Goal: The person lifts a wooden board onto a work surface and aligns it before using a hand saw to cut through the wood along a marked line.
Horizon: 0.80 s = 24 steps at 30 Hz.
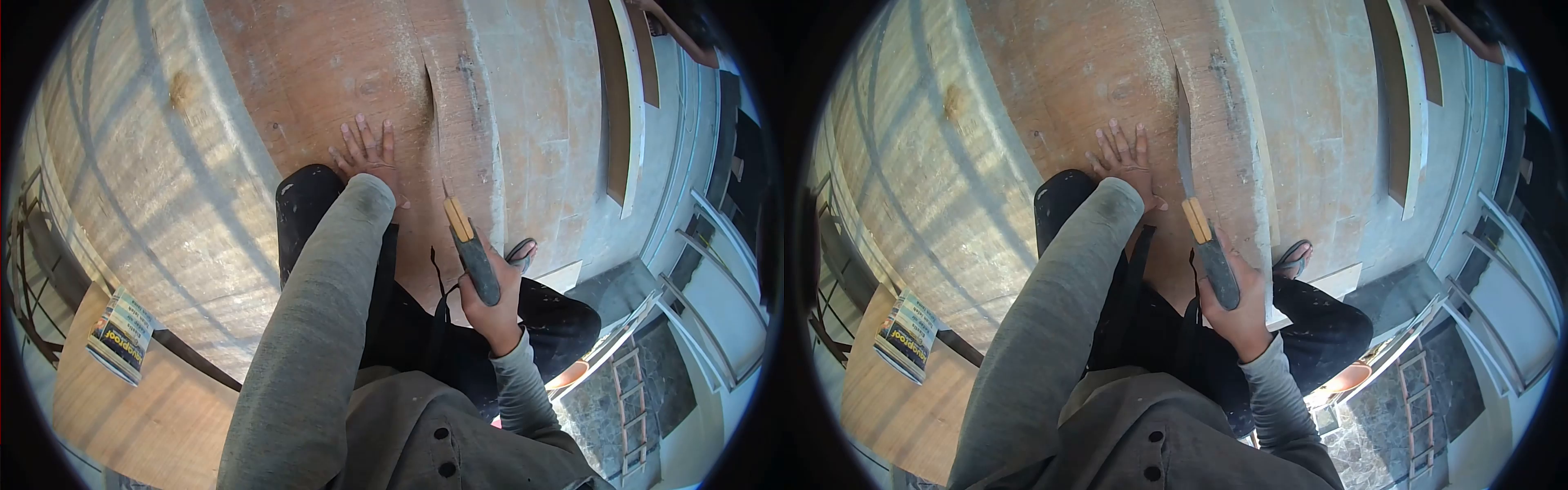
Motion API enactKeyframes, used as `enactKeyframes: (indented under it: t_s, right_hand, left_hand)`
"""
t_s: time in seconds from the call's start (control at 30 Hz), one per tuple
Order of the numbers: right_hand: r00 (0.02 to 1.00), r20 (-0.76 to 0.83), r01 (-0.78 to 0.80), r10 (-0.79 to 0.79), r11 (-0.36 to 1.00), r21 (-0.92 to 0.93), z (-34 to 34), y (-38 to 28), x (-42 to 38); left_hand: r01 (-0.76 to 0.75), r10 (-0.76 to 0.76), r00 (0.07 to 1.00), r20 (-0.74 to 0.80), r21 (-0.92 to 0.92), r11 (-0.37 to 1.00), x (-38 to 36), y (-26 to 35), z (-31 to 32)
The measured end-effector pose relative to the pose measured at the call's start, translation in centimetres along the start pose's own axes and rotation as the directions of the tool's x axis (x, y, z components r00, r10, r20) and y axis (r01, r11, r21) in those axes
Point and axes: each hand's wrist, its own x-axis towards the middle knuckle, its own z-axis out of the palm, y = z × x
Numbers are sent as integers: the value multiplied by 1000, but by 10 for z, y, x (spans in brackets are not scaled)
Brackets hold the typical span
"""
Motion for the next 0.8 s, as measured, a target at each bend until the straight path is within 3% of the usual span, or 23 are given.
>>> enactKeyframes:
  t_s: [0.07, 0.17, 0.2, 0.23, 0.3, 0.33, 0.37, 0.4, 0.43, 0.5, 0.57, 0.6, 0.63, 0.7, 0.73, 0.8]
  right_hand:
    - [956, -193, -213, 219, 976, 52, -5, 0, -27]
    - [967, -189, -177, 168, 984, -35, -9, -20, -60]
    - [972, -232, -84, 40, 980, -179, -4, -6, -81]
    - [965, -241, -133, 106, 986, -100, -6, -19, -88]
    - [958, -225, -154, 176, 982, 112, -7, -4, -70]
    - [947, -163, -254, 277, 956, 149, -10, -11, -37]
    - [968, -214, -110, 131, 988, 109, 0, -4, 6]
    - [923, -384, 6, -27, 998, -58, 17, -8, 37]
    - [924, -382, 8, -27, 999, -51, 15, -9, 33]
    - [967, -202, -153, 153, 988, 18, 2, -12, 9]
    - [964, -266, -29, 12, 998, -58, -1, -7, -61]
    - [968, -238, -108, 82, 989, -97, -9, -18, -86]
    - [968, -235, -116, 91, 989, -94, -14, -23, -84]
    - [930, -157, -309, 331, 939, 151, -19, -23, -59]
    - [963, -189, -178, 192, 980, 90, -12, -12, -25]
    - [977, -139, -159, 164, 986, 47, -1, -10, 34]
  left_hand:
    - [-16, 15, 997, 78, 13, 1000, -16, 3, 17]
    - [-2, 6, 996, -94, 44, 999, 8, 3, -4]
    - [-4, 4, 999, -32, 7, 1000, 4, 4, -5]
    - [2, 0, 997, 72, -25, 1000, -4, 1, 2]
    - [-8, 7, 997, 80, 9, 1000, -7, 0, 16]
    - [-6, 5, 997, 73, 20, 1000, -9, 1, 15]
    - [10, -11, 1000, 27, 13, 1000, -3, 2, 7]
    - [18, -18, 1000, 1, 9, 1000, 2, 4, 1]
    - [14, -14, 1000, 19, 16, 1000, -2, 2, 3]
    - [3, -4, 999, 44, 21, 1000, -8, 2, 6]
    - [13, -14, 999, 42, 21, 1000, -4, 2, 6]
    - [15, -17, 999, 49, 25, 1000, -4, 1, 6]
    - [17, -19, 998, 60, 33, 999, -5, 2, 6]
    - [13, -15, 999, 44, 35, 999, 0, 2, 2]
    - [4, -5, 999, 36, 29, 1000, -1, 2, 3]
    - [9, -9, 999, 35, 15, 1000, -4, 1, 5]
